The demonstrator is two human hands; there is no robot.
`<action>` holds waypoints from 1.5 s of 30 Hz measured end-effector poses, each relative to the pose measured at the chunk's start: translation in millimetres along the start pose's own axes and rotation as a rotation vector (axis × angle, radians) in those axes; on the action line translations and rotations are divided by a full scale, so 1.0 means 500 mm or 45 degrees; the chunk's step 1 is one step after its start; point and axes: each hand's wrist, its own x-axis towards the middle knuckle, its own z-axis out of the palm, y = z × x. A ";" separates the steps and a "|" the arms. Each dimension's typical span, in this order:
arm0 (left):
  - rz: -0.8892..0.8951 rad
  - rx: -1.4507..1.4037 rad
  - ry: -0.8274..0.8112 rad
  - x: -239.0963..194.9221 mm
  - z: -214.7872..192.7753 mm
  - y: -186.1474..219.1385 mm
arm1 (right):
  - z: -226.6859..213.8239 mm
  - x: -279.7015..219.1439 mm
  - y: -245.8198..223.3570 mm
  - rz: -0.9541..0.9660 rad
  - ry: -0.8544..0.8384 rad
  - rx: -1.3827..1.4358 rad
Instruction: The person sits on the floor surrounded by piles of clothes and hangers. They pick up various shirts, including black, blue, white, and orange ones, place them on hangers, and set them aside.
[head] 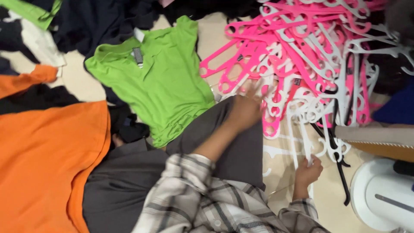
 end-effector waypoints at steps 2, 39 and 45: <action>-0.158 -0.111 0.200 -0.011 0.025 -0.154 | -0.032 0.035 -0.096 -0.151 0.007 0.198; -0.634 -0.477 1.366 -0.194 -0.373 -0.600 | -0.236 0.027 -1.167 -1.479 -0.504 0.760; -0.415 -0.330 1.194 -0.231 -0.442 -0.439 | -0.299 0.018 -1.177 -1.544 -0.421 0.694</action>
